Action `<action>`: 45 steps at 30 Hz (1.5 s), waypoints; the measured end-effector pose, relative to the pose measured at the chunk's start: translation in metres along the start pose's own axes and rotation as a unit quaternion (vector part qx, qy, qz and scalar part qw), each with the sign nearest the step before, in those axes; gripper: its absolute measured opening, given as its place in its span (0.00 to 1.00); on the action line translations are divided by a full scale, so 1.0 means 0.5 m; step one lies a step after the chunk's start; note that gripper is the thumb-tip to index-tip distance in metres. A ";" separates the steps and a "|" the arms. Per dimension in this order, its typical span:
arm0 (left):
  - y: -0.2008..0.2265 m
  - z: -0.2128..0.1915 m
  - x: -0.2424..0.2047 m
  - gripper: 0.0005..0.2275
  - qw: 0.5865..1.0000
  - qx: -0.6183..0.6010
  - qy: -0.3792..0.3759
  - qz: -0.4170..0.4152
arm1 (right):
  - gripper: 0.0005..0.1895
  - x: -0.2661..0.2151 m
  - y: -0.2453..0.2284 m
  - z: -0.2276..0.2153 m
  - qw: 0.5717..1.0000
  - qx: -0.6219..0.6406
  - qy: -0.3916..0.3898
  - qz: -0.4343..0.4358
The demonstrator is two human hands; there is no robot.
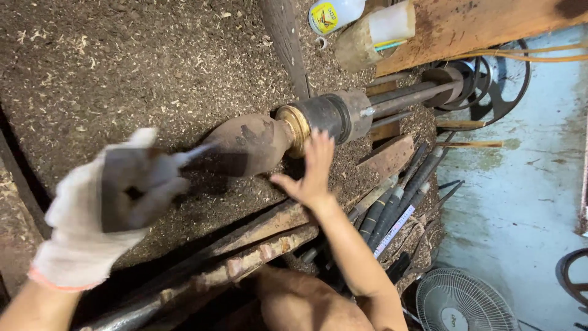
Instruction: The person holds a small squeeze bottle and drips liquid onto a teardrop-shaped workpiece mounted on a rotating spindle, steadying the object with the other hand and turning it by hand between applications to coat different spots on its surface.
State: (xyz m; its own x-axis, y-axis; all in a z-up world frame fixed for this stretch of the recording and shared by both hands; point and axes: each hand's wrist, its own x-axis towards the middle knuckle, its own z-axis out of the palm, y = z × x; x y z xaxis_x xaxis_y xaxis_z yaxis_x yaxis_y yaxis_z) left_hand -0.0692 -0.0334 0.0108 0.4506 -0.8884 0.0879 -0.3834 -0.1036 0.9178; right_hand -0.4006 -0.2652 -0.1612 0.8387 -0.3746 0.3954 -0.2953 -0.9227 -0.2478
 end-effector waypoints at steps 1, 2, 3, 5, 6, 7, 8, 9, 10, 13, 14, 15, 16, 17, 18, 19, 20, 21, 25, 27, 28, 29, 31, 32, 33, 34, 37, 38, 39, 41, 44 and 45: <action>0.013 0.018 0.001 0.16 0.999 0.000 0.024 0.047 | 0.61 0.055 -0.013 -0.055 0.999 -0.021 -0.019 0.020; 0.029 0.034 0.004 0.09 0.994 0.003 0.049 0.094 | 0.63 0.116 -0.024 -0.107 0.998 -0.039 -0.036 0.038; 0.048 0.044 0.013 0.09 0.994 0.008 0.049 0.092 | 0.63 0.126 -0.016 -0.117 0.998 -0.034 -0.034 0.038; 0.085 0.066 0.033 0.25 0.991 0.120 -0.054 -0.034 | 0.65 0.139 0.000 -0.133 0.989 -0.048 -0.131 0.054; 0.097 0.075 0.042 0.25 0.989 0.128 -0.060 -0.034 | 0.65 0.138 0.002 -0.127 0.989 -0.042 -0.126 0.060; 0.110 0.086 0.051 0.24 0.988 0.121 -0.080 -0.052 | 0.63 0.136 0.007 -0.121 0.987 -0.057 -0.135 0.067; 0.122 0.097 0.059 0.22 0.986 0.115 -0.102 -0.070 | 0.61 0.131 0.009 -0.115 0.984 -0.073 -0.144 0.077; 0.128 0.104 0.063 0.22 0.984 0.122 -0.111 -0.068 | 0.61 0.128 0.011 -0.107 0.984 -0.067 -0.140 0.086; 0.137 0.112 0.067 0.20 0.976 0.132 -0.126 -0.120 | 0.58 0.121 0.012 -0.100 0.985 -0.076 -0.122 0.091; 0.122 0.141 0.059 0.17 0.968 0.206 -0.110 -0.091 | 0.52 0.118 0.015 -0.089 0.989 -0.077 -0.072 0.104; 0.112 0.149 0.051 0.15 0.963 0.257 -0.076 -0.014 | 0.50 0.112 0.010 -0.089 0.991 -0.070 -0.048 0.106; 0.115 0.149 0.049 0.15 0.960 0.262 -0.093 -0.010 | 0.50 0.103 0.008 -0.081 0.989 -0.066 -0.045 0.124; 0.116 0.151 0.053 0.18 0.966 0.240 -0.090 -0.046 | 0.48 0.096 0.010 -0.075 0.990 -0.070 -0.030 0.123; 0.118 0.151 0.057 0.22 0.969 0.217 -0.086 -0.083 | 0.47 0.091 0.012 -0.069 0.990 -0.074 -0.014 0.122; 0.115 0.154 0.051 0.22 0.968 0.220 -0.094 -0.080 | 0.47 0.082 0.014 -0.061 0.989 -0.072 -0.013 0.129; 0.112 0.153 0.046 0.22 0.970 0.223 -0.074 -0.068 | 0.47 0.075 0.014 -0.053 0.989 -0.082 -0.009 0.125; 0.107 0.153 0.041 0.22 0.972 0.224 -0.053 -0.055 | 0.46 0.072 0.016 -0.045 0.989 -0.092 -0.006 0.117; 0.119 0.157 0.045 0.22 0.971 0.226 -0.058 -0.053 | 0.46 0.069 0.014 -0.046 0.988 -0.091 -0.005 0.123; 0.128 0.171 0.045 0.22 0.958 0.283 -0.048 -0.017 | 0.53 0.070 0.011 -0.042 0.992 -0.050 -0.001 0.116; 0.122 0.177 0.046 0.22 0.957 0.282 -0.057 -0.033 | 0.56 0.072 0.015 -0.038 0.993 -0.037 -0.001 0.114; 0.122 0.178 0.047 0.21 0.960 0.272 -0.052 -0.035 | 0.57 0.073 0.018 -0.035 0.993 -0.039 0.002 0.111; 0.122 0.180 0.049 0.21 0.963 0.261 -0.048 -0.036 | 0.58 0.074 0.020 -0.031 0.993 -0.041 0.004 0.109; 0.124 0.172 0.049 0.18 0.964 0.263 -0.042 -0.013 | 0.58 0.091 0.013 -0.055 0.993 -0.035 -0.009 0.114; 0.125 0.167 0.047 0.16 0.963 0.266 -0.034 0.012 | 0.59 0.100 0.009 -0.066 0.992 -0.029 -0.020 0.118; 0.130 0.163 0.046 0.16 0.963 0.267 -0.034 0.009 | 0.59 0.109 0.016 -0.064 0.993 -0.027 -0.021 0.117; 0.134 0.159 0.044 0.19 0.962 0.273 -0.028 0.004 | 0.59 0.116 0.023 -0.062 0.992 -0.029 -0.041 0.117; 0.137 0.146 0.039 0.23 0.967 0.255 -0.013 -0.028 | 0.60 0.148 0.028 -0.080 0.988 -0.039 -0.097 0.114; 0.136 0.140 0.038 0.23 0.972 0.230 0.001 -0.051 | 0.62 0.169 0.030 -0.088 0.984 -0.051 -0.131 0.108; 0.132 0.137 0.041 0.23 0.971 0.232 0.008 -0.054 | 0.62 0.187 0.033 -0.099 0.985 -0.049 -0.132 0.101; 0.122 0.134 0.044 0.23 0.971 0.232 0.009 -0.059 | 0.65 0.213 0.034 -0.114 0.972 -0.037 -0.202 0.116; 0.076 0.125 0.023 0.18 0.972 0.221 -0.006 -0.076 | 0.64 0.238 0.033 -0.141 0.971 -0.006 -0.215 0.106; 0.080 0.127 0.025 0.18 0.971 0.225 -0.006 -0.082 | 0.64 0.241 0.032 -0.142 0.970 0.000 -0.218 0.104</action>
State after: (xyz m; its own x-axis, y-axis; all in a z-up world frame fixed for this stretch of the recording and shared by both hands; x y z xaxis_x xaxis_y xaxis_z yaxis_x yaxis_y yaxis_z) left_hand -0.1300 -0.0768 0.0239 0.5272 -0.8481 -0.0519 -0.6214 -0.4264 0.6573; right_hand -0.3367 -0.3317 -0.0547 0.8748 -0.4786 -0.0750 -0.4790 -0.8314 -0.2815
